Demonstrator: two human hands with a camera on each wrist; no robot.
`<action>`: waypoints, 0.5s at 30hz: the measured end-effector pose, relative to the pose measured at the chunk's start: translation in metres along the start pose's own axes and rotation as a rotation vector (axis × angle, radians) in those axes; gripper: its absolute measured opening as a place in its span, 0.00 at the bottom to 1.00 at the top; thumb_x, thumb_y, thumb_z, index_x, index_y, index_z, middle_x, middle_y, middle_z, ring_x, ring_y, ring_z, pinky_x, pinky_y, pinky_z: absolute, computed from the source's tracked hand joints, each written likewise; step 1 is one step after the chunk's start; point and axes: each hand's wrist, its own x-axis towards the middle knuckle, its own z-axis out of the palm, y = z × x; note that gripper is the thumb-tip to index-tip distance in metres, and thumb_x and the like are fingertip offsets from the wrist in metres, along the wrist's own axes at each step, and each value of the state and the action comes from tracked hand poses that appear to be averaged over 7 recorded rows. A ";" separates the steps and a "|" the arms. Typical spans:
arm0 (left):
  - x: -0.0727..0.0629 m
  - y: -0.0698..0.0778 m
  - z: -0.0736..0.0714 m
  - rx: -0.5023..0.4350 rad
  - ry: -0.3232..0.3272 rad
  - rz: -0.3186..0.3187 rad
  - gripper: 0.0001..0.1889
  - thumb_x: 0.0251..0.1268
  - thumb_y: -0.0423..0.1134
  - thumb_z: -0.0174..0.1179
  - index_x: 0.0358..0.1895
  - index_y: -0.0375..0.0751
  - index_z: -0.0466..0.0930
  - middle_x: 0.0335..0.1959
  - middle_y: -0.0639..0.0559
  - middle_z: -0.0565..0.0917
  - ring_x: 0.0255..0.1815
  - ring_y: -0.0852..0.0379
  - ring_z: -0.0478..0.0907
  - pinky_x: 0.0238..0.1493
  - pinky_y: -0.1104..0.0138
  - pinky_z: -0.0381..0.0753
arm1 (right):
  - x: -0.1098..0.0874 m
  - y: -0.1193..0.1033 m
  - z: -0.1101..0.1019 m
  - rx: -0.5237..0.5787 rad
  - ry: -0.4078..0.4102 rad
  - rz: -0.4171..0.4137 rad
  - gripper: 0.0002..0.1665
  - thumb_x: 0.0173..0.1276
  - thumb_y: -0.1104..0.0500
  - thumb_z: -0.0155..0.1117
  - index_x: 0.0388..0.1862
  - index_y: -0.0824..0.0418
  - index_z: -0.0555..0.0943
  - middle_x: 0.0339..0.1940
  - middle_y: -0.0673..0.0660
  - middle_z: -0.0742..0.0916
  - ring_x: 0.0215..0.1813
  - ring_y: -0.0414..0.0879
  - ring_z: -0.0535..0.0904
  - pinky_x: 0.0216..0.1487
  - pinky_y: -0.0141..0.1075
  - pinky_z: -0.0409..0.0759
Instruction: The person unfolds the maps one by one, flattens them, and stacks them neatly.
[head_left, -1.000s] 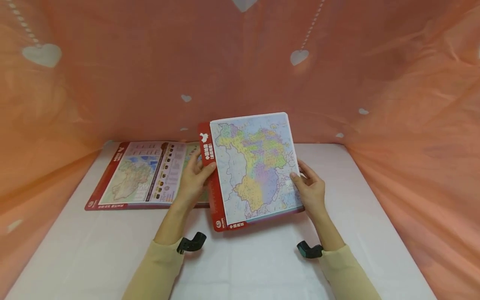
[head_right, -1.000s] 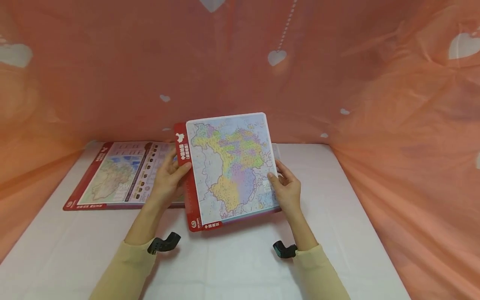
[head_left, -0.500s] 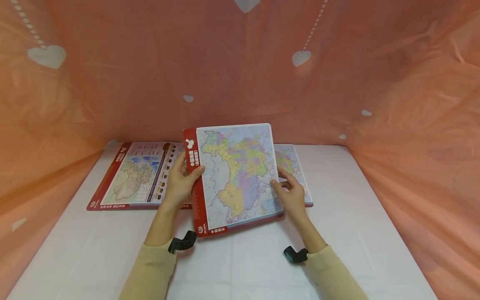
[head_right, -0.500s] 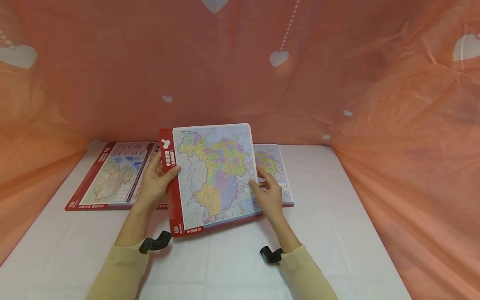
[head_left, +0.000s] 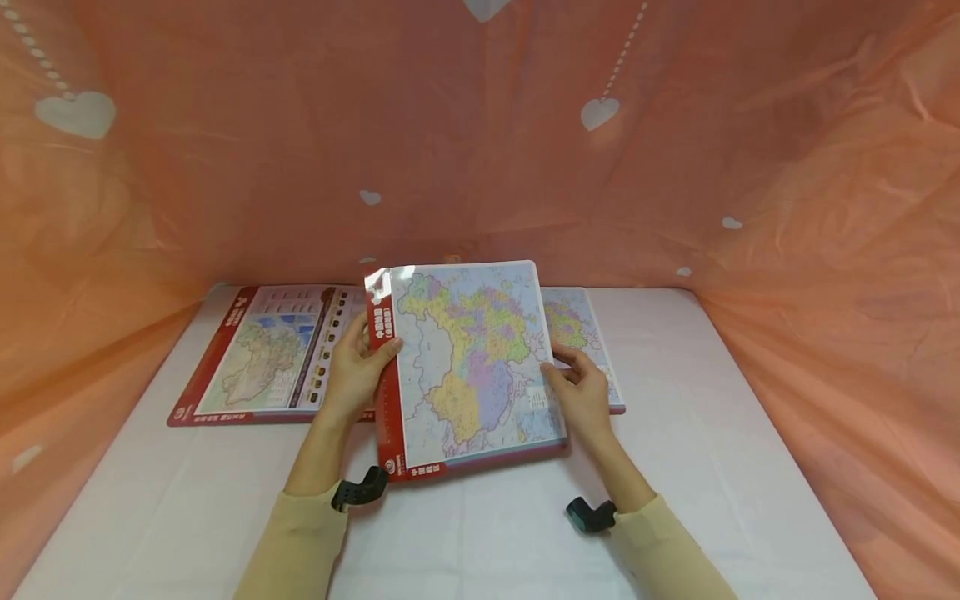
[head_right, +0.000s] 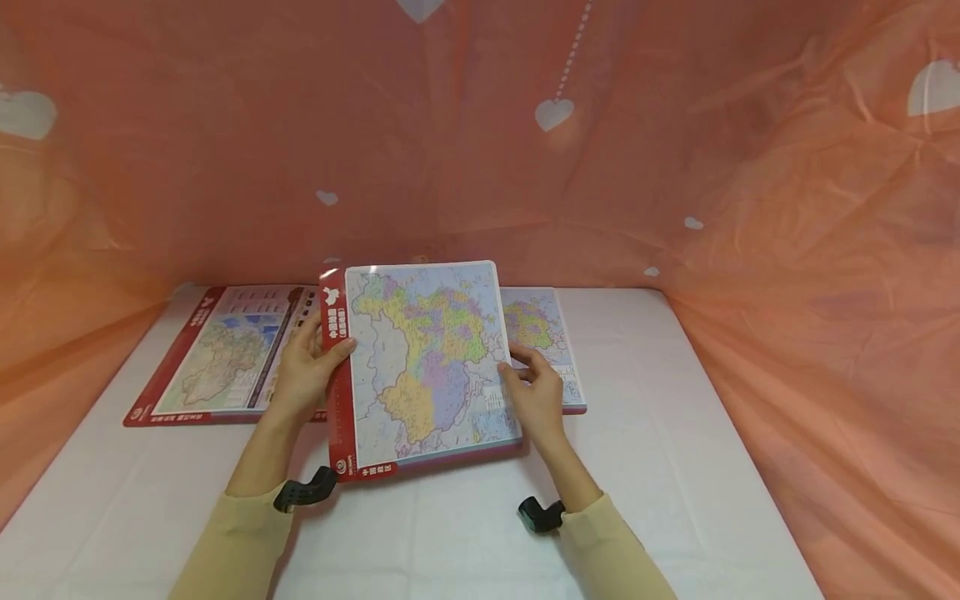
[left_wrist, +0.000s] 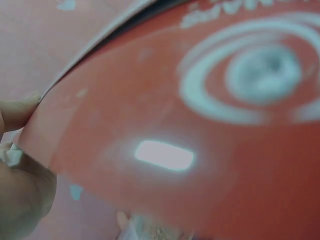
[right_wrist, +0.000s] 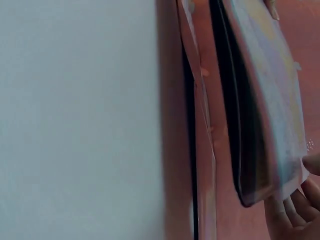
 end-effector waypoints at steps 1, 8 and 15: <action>0.000 -0.001 0.000 0.003 -0.002 -0.002 0.31 0.78 0.31 0.58 0.80 0.41 0.60 0.62 0.29 0.79 0.38 0.61 0.88 0.38 0.62 0.90 | 0.000 0.000 -0.001 0.008 0.000 0.008 0.22 0.72 0.66 0.68 0.63 0.68 0.81 0.62 0.65 0.85 0.39 0.37 0.85 0.37 0.25 0.82; 0.001 -0.006 -0.001 -0.024 0.023 -0.013 0.34 0.76 0.34 0.62 0.80 0.45 0.60 0.61 0.31 0.80 0.36 0.60 0.88 0.36 0.62 0.90 | 0.002 0.000 -0.004 0.087 0.002 0.030 0.20 0.71 0.69 0.68 0.61 0.68 0.81 0.58 0.65 0.83 0.41 0.36 0.84 0.34 0.25 0.82; 0.001 -0.003 0.001 -0.062 0.036 -0.002 0.39 0.76 0.34 0.62 0.84 0.48 0.53 0.69 0.35 0.75 0.44 0.64 0.87 0.39 0.67 0.89 | 0.005 0.001 -0.006 0.098 0.052 0.029 0.15 0.71 0.71 0.67 0.56 0.70 0.83 0.48 0.62 0.84 0.39 0.36 0.85 0.36 0.24 0.83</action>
